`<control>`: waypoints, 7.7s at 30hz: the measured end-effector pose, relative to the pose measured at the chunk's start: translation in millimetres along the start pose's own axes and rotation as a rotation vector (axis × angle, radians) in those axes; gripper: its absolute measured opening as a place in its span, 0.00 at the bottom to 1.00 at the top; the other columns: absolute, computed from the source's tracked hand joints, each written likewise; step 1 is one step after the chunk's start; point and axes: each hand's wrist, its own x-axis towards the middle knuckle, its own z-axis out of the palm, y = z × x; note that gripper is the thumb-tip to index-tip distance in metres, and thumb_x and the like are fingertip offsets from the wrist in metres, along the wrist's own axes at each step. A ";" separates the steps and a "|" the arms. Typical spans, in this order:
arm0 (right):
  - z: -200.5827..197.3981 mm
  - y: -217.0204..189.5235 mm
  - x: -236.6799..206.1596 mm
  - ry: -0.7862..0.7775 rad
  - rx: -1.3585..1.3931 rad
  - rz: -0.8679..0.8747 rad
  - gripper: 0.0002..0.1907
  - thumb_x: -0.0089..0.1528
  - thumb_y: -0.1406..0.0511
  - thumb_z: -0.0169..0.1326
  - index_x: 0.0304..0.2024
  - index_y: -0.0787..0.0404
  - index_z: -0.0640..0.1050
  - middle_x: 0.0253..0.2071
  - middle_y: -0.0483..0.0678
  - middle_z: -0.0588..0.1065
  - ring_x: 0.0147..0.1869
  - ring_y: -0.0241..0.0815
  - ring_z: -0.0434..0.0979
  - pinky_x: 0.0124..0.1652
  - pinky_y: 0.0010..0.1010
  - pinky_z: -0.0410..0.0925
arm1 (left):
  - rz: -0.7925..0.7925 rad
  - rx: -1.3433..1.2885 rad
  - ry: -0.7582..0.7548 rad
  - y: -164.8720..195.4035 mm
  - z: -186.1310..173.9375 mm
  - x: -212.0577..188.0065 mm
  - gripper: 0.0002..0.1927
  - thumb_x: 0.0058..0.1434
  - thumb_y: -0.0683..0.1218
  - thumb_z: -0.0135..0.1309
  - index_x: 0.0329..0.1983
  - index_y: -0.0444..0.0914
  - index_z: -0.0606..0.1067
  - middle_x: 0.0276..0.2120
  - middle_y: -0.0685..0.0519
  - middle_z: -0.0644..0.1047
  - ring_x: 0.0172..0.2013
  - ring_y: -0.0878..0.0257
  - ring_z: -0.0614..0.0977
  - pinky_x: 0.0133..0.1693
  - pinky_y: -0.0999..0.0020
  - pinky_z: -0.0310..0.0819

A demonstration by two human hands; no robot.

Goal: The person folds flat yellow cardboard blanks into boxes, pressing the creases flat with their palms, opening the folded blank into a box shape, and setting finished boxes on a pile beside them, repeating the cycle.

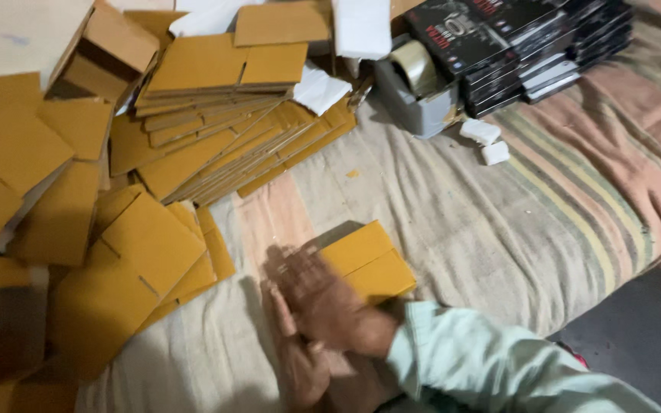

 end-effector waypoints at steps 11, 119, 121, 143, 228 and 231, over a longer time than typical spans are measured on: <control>5.6 87.4 -46.1 0.142 0.077 0.363 0.40 0.67 0.47 0.42 0.71 0.68 0.59 0.74 0.64 0.54 0.80 0.63 0.46 0.73 0.52 0.39 | -0.016 0.070 -0.064 -3.4 -0.8 0.8 0.48 0.70 0.73 0.23 0.76 0.31 0.53 0.75 0.30 0.53 0.75 0.33 0.55 0.71 0.40 0.50; 6.6 120.0 -122.5 0.533 1.601 0.809 0.20 0.64 0.67 0.55 0.57 0.70 0.76 0.49 0.53 0.81 0.48 0.40 0.80 0.48 0.33 0.71 | -0.618 -0.866 -0.007 26.5 11.6 -41.7 0.15 0.77 0.47 0.53 0.40 0.28 0.75 0.28 0.51 0.77 0.26 0.67 0.76 0.32 0.71 0.75; 1.8 128.4 -135.7 0.578 1.693 0.707 0.17 0.65 0.71 0.55 0.56 0.72 0.76 0.48 0.54 0.81 0.47 0.42 0.79 0.48 0.34 0.71 | -0.571 -0.439 0.366 23.1 7.6 -42.9 0.15 0.67 0.43 0.54 0.51 0.27 0.76 0.34 0.49 0.78 0.33 0.67 0.78 0.35 0.71 0.74; -17.1 89.2 -129.9 0.590 1.320 0.344 0.40 0.70 0.44 0.38 0.75 0.64 0.59 0.76 0.53 0.61 0.79 0.47 0.57 0.73 0.40 0.52 | -0.607 -1.329 0.377 -25.6 10.7 14.8 0.39 0.70 0.69 0.39 0.69 0.34 0.63 0.59 0.47 0.71 0.58 0.56 0.73 0.61 0.56 0.64; -54.0 65.8 -71.0 0.339 0.092 0.358 0.32 0.63 0.60 0.48 0.66 0.73 0.65 0.69 0.67 0.62 0.77 0.66 0.53 0.71 0.54 0.47 | -0.162 0.670 -0.421 74.9 6.0 117.7 0.26 0.67 0.53 0.41 0.63 0.35 0.67 0.60 0.40 0.72 0.61 0.43 0.68 0.66 0.40 0.45; -55.0 69.6 -72.6 0.386 0.137 0.367 0.30 0.62 0.64 0.50 0.64 0.74 0.66 0.68 0.66 0.65 0.75 0.66 0.57 0.71 0.52 0.51 | -0.032 0.512 -0.553 95.0 34.0 126.1 0.18 0.67 0.47 0.39 0.55 0.37 0.72 0.52 0.42 0.75 0.57 0.45 0.72 0.64 0.44 0.56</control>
